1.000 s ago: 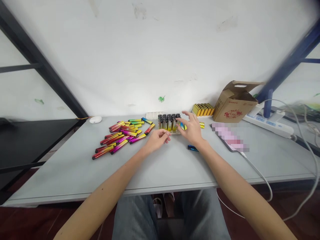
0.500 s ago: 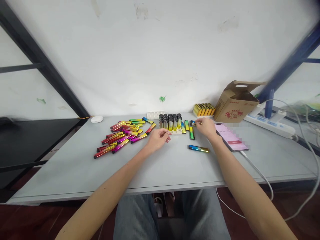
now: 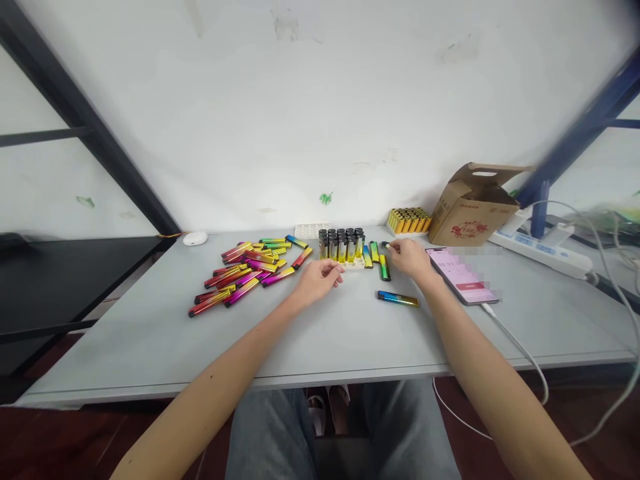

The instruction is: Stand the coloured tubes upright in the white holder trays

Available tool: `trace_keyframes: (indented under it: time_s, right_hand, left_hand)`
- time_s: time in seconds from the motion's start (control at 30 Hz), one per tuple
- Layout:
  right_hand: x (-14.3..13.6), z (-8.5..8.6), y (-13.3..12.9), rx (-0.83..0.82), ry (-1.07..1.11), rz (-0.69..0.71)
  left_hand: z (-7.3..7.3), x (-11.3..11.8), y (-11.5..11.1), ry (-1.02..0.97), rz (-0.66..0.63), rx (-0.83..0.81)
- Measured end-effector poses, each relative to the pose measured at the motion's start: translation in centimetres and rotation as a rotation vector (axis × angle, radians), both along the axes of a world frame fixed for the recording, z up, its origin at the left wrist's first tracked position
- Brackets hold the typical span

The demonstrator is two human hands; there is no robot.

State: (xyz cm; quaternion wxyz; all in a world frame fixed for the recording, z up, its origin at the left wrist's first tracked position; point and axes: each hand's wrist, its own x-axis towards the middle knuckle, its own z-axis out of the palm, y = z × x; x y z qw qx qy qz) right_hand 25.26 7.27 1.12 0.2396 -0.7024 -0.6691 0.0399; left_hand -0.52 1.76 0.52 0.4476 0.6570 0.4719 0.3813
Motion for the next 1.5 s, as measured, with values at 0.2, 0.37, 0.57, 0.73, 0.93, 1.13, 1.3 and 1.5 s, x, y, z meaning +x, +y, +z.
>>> trace_keyframes:
  time_s: [0.2, 0.37, 0.57, 0.73, 0.93, 1.13, 1.3, 1.5]
  right_hand:
    - [-1.5, 0.9, 0.2, 0.130, 0.864, 0.217]
    - [-3.9, 2.8, -2.1, -0.025, 1.364, 0.552]
    - [-6.0, 2.6, -3.6, -0.159, 1.339, 0.774]
    - [-6.5, 1.4, -3.3, -0.166, 1.277, 0.736]
    - [-6.7, 1.9, -3.8, -0.166, 1.215, 0.803]
    - [-6.1, 3.8, -4.3, -0.213, 1.460, 0.792]
    - [-5.8, 4.4, -4.6, -0.271, 1.575, 0.747]
    - [-5.8, 4.0, -4.4, -0.284, 1.600, 0.726]
  left_hand:
    - [-0.1, 0.0, -0.1, -0.009, -0.009, 0.000]
    - [0.8, 0.1, -0.7, -0.089, -0.058, -0.006]
    - [1.3, 0.2, -1.0, -0.127, -0.203, 0.020]
    - [0.7, 0.4, -0.7, -0.155, -0.206, 0.034]
    - [0.9, 0.3, -0.8, -0.266, -0.264, -0.040]
    - [1.1, 0.5, -0.9, -0.561, -0.232, -0.216]
    - [2.1, 0.2, -1.0, -0.669, -0.175, -0.316]
    - [2.4, -0.2, -1.1, -0.706, -0.295, -0.353]
